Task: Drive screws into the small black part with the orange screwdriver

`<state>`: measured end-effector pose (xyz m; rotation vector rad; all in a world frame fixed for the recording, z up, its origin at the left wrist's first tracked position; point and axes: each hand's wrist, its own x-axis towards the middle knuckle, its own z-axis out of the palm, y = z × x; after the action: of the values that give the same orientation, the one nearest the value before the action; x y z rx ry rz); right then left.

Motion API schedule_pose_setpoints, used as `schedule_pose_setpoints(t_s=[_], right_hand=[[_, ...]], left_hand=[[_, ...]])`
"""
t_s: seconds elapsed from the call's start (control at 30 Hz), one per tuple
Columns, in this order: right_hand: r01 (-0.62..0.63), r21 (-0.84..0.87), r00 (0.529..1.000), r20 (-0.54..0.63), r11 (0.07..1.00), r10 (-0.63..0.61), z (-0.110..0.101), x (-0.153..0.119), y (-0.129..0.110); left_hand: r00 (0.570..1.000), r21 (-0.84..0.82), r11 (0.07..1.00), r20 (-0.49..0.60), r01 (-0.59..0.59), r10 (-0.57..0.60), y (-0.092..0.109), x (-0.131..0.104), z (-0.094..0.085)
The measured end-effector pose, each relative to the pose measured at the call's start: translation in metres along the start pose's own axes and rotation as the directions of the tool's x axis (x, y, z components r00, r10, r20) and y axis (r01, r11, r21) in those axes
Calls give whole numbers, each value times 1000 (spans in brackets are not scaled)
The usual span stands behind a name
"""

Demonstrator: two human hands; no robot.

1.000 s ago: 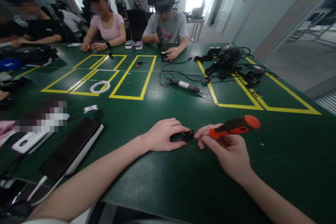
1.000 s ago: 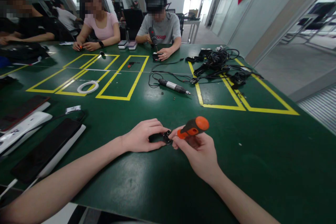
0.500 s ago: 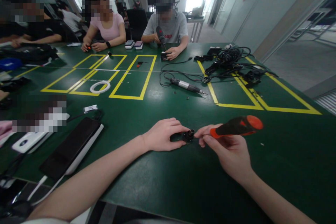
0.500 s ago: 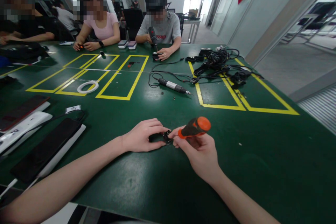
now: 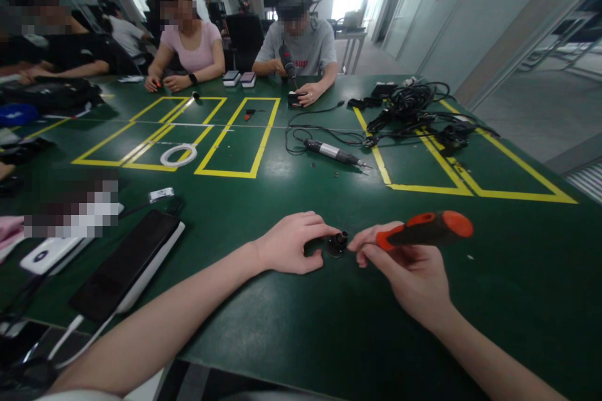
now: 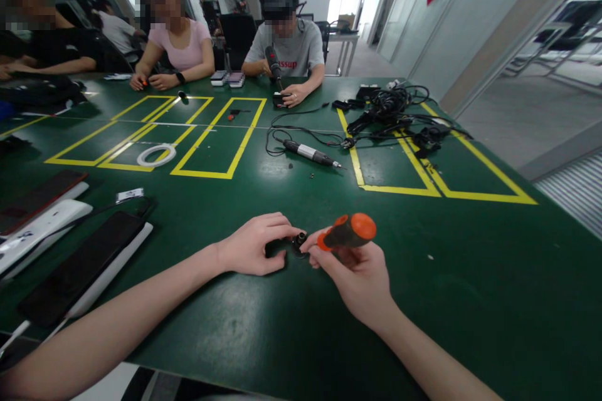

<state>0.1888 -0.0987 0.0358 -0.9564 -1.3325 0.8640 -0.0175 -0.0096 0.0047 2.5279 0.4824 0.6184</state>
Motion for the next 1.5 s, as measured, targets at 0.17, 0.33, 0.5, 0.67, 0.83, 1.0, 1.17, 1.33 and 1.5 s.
schedule_pose_setpoints(t_s=[0.17,0.33,0.5,0.67,0.83,1.0,1.17,1.33,1.5], right_hand=[[-9,-33,1000,-8,999,8,-2,1,1],[17,-12,1000,18,1000,-17,-2,2,-2],[16,-26,1000,9,1000,-16,-1,1,-3],[15,-63,1000,10,998,-15,-2,2,-3],[8,-48,1000,21,999,-7,-2,2,-5],[8,-15,1000,-12,1000,-8,1,0,0],[-8,-47,998,-69,999,5,0,1,2],[-10,-96,998,-57,995,5,-4,3,-5],[-21,-99,1000,1,995,21,-5,4,-8]], left_hand=[[999,50,999,37,20,-22,-1,-1,0],[996,71,996,69,47,-52,-1,-1,0],[998,32,999,48,34,-36,-1,-1,0],[996,-17,998,67,64,-63,0,0,-2],[995,-50,996,72,79,-75,0,0,-2],[994,-50,995,69,89,-85,-1,0,-3],[993,-70,992,66,101,-97,-2,0,-3],[987,-130,980,68,153,-145,-4,0,-3],[976,-238,948,81,214,-200,-3,1,-4]])
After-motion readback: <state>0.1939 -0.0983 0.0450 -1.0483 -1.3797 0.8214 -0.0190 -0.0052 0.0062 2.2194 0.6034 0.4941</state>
